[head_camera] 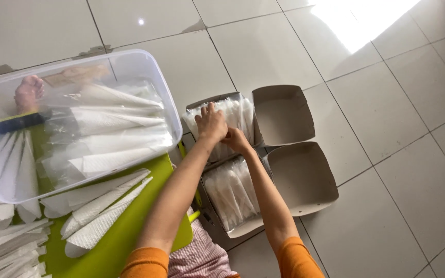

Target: Wrapping plastic forks and spoons in white napkins and organizing them into cardboard boxes for service.

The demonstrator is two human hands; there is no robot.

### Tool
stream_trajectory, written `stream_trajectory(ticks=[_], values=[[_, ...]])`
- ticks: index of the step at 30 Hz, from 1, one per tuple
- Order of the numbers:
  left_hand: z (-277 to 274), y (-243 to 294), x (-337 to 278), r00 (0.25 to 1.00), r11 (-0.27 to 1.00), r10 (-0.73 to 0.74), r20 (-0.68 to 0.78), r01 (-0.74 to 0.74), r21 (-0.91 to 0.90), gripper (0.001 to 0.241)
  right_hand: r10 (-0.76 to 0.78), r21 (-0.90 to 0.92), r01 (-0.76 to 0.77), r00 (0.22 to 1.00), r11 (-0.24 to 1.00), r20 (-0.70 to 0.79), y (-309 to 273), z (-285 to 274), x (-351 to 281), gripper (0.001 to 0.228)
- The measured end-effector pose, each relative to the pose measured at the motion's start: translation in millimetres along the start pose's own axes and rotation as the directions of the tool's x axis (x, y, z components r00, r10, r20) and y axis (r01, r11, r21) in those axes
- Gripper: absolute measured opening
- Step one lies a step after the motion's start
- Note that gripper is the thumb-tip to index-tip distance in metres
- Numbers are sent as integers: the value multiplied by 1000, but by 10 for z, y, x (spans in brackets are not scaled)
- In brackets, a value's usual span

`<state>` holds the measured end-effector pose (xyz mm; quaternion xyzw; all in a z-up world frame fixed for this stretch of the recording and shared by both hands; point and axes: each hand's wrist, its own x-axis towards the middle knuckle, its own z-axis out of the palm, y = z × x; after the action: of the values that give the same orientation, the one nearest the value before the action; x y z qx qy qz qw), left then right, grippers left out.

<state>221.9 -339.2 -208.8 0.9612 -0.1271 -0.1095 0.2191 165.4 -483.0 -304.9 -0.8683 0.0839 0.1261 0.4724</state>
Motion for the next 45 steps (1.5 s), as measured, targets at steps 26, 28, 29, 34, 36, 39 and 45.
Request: stream_trajectory(ticks=[26, 28, 29, 34, 36, 39, 45], values=[[-947, 547, -943, 263, 633, 661, -703, -698, 334, 24, -537, -527, 380, 824, 760, -180, -2206, -312, -942, 31], [-1516, 403, -1376, 190, 617, 675, -713, -676, 403, 23, -725, -530, 559, 667, 638, -170, -2649, -280, -1024, 27], [-1784, 352, -1624, 118, 592, 683, -721, -667, 452, 23, -858, -541, 682, 486, 492, -168, -2856, -266, -1096, 25], [-2538, -783, -2374, 337, 788, 616, -712, -257, 560, 39, -929, -539, 772, 365, 337, -58, -3739, 157, -1155, 27], [-2796, -1150, -2865, 427, 864, 496, -756, -152, 480, 41, -765, -548, 662, 641, 512, 60, -3776, 408, -802, 48], [-2788, -1742, -3241, 640, 936, 233, -732, 58, 348, 45, -518, -591, 571, 808, 569, 281, -3766, 708, -282, 58], [-2910, -1943, -3644, 879, 938, 17, -477, -180, -298, 66, -464, -575, 550, 831, 606, 306, -3954, 801, -526, 42]])
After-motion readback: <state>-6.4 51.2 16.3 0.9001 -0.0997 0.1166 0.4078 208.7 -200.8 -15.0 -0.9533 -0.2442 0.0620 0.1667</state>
